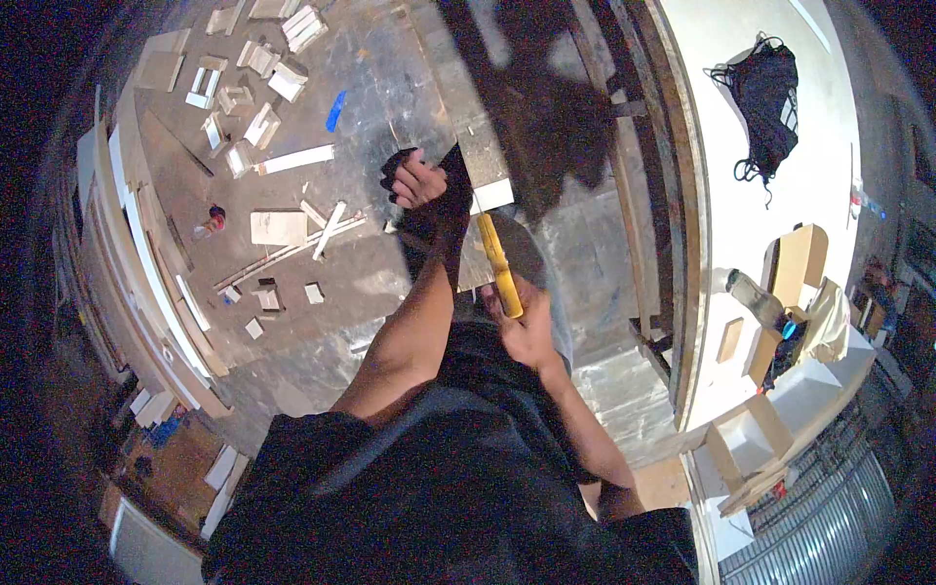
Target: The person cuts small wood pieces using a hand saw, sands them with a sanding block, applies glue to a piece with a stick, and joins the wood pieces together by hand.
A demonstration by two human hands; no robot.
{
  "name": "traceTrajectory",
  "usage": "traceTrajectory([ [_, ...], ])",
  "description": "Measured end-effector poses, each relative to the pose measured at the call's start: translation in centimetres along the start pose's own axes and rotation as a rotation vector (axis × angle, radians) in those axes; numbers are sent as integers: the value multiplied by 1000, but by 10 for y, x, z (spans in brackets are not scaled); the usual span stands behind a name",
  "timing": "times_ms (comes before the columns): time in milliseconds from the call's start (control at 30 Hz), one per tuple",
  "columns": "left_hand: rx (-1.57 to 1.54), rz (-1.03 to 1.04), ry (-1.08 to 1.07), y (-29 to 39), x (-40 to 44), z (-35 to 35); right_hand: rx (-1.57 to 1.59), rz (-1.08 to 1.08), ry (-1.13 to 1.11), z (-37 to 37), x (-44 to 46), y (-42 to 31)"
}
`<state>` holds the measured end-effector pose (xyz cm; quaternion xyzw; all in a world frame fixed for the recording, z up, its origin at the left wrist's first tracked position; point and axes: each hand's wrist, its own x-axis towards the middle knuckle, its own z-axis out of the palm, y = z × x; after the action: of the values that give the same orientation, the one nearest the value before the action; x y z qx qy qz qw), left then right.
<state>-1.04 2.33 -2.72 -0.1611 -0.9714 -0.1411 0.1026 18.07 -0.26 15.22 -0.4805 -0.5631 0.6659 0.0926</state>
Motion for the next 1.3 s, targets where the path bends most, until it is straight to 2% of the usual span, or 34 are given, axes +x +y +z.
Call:
traceTrajectory([
  [67,26,2,-23,-1,3,-1,-78,-40,10,2,4,0],
  [167,30,30,-62,-2,3,-6,-128,37,-34,8,15,-33],
  [300,33,34,-107,8,8,-17,-186,-27,14,14,34,-44],
  [400,66,40,-133,6,4,-17,-59,224,-16,-2,15,-50],
  [500,112,50,-141,-1,5,-11,32,77,-28,-3,16,-45],
  [533,95,44,-124,1,6,-9,-83,129,-2,-2,21,-48],
  [633,75,42,-126,-1,-4,-11,-115,242,-33,-8,16,-66],
  [667,68,40,-116,0,-1,-8,-117,240,-23,-8,10,-55],
  [733,44,15,-150,4,2,-11,-26,63,24,-2,-1,-32],
  [833,42,31,-127,3,3,-12,-165,74,-19,-8,12,-42],
  [867,38,33,-132,6,1,-11,-162,212,-9,-4,29,-36],
  [967,83,23,-181,6,9,-17,-168,143,32,7,28,-40],
  [1033,63,58,-155,5,5,-22,-247,138,-44,-11,2,-31],
  [1067,15,-21,-332,3,5,-17,-128,86,-27,-13,-5,-29],
  [1100,22,-20,-327,-2,4,-18,0,32,-9,-11,-7,-28],
  [1133,10,-24,-327,-1,5,-18,-119,164,-26,-6,8,-37],
  [1167,-8,-31,-330,2,5,-15,-118,155,-22,-1,31,-45],
  [1200,34,-29,-421,1,5,-17,-205,217,41,7,45,-52],
  [1233,161,133,-151,2,7,-26,-223,164,75,6,36,-48],
  [1300,154,83,-129,1,3,-13,-265,59,145,4,20,-38],
])
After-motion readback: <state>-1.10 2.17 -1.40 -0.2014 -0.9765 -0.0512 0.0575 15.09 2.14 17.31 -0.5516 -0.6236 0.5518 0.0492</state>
